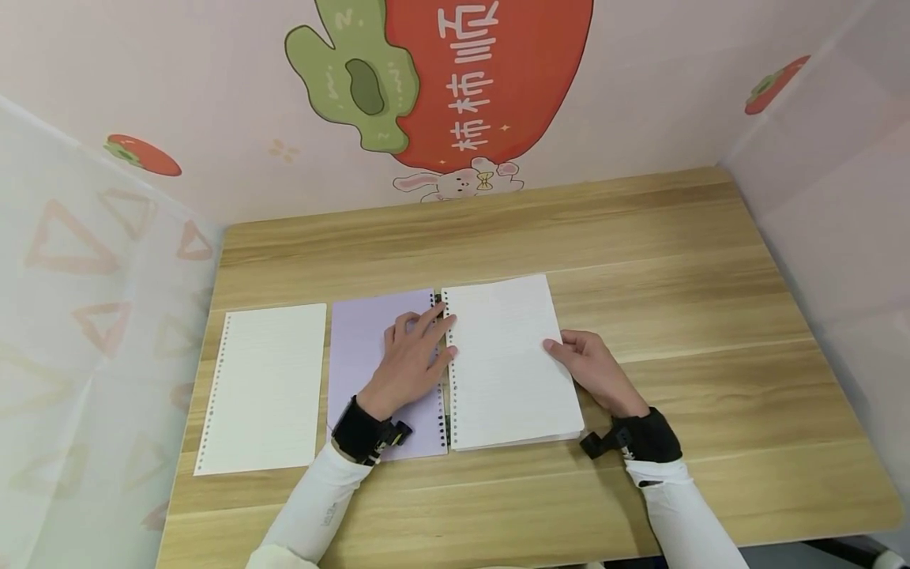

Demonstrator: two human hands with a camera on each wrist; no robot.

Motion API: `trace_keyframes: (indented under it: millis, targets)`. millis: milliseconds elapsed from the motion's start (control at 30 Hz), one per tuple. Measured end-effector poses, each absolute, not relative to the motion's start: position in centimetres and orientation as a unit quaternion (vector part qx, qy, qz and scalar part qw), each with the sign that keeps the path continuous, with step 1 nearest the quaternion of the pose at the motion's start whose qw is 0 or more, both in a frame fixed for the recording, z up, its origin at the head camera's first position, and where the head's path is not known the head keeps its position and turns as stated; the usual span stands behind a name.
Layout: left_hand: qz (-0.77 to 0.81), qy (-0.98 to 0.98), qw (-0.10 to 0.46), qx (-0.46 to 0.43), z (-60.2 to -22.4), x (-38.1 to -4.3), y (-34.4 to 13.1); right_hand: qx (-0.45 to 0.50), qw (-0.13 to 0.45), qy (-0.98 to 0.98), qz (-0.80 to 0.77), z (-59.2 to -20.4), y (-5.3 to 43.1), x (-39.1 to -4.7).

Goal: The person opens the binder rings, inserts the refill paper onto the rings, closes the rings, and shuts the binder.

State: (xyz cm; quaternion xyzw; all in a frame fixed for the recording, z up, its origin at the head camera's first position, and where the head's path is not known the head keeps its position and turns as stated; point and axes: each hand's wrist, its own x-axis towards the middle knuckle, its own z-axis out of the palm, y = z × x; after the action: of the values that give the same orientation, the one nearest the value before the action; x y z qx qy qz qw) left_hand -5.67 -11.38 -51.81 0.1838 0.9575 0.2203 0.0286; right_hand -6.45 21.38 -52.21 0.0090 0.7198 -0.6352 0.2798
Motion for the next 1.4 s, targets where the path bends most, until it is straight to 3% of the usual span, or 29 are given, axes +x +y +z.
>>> trace_keyframes:
  millis: [633, 1033, 1400]
  targets:
    - [0.256, 0.943, 0.059, 0.202, -50.6, -2.1, -12.7, 0.006, 0.278, 0.734, -0.619, -52.2, 21.5, -6.0]
    - [0.287, 0.906, 0.102, 0.294, -50.9, 1.4, -12.4, -0.043, 0.194, 0.830, -0.521, -52.4, 21.8, -6.2]
    - [0.269, 0.910, 0.098, 0.300, -51.0, 1.9, -11.8, -0.047, 0.196, 0.845, -0.496, -52.0, 22.2, -6.5]
